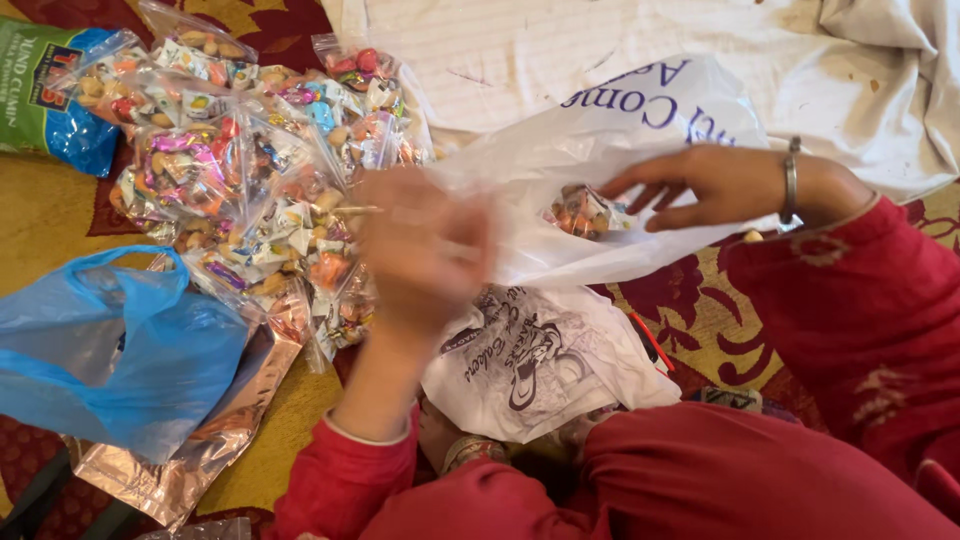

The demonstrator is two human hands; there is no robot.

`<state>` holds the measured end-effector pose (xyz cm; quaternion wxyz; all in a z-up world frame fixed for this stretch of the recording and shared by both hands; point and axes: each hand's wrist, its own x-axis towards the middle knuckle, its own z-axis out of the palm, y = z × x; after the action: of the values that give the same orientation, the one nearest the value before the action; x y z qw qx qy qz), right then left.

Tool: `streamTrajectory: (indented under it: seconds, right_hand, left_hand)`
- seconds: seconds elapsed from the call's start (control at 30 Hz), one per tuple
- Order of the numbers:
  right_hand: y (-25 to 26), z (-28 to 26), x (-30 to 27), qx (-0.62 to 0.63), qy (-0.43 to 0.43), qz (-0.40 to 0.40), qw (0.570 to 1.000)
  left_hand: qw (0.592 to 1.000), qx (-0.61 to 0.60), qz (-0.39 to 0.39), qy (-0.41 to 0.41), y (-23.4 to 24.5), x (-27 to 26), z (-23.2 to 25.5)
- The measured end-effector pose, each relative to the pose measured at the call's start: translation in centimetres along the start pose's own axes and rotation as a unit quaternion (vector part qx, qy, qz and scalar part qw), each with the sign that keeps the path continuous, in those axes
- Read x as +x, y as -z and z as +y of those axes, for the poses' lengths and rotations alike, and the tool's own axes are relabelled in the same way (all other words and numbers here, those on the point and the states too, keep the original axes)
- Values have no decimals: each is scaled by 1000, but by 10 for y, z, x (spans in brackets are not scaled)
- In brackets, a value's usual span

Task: The person sorts candies from a large pile into smaller white plastic bags by hand while sitting on the floor.

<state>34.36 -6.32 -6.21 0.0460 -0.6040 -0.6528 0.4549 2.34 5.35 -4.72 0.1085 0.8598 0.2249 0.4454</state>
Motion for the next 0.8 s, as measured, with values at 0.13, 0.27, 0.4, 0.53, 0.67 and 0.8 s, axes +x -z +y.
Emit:
streamTrajectory:
  seconds: [0.13,0.27,0.4,0.53,0.67,0.8]
  right_hand:
    - [8,2,16,-20,31,68,997]
    - [8,81,37,-188,26,208,960]
    - [12,184,66,-113,-296,134,939]
    - [-9,207,85,4,-322,53,945]
    - [-2,168,84,-184,-213,61,958]
    - [-31,94,49,-127,-32,154,979]
  left_hand:
    - [937,-79,-256,-224,-87,-22,26]
    - [922,22,-310,-231,-174,-32,-62]
    - [749,63,-653,95,-207,-68,-122]
    - [837,73,-540,-60,-203,-80,-127]
    - [796,-9,-601,72,-160,-32,-94]
    - [858,-115,-495,70,-133,1,-49]
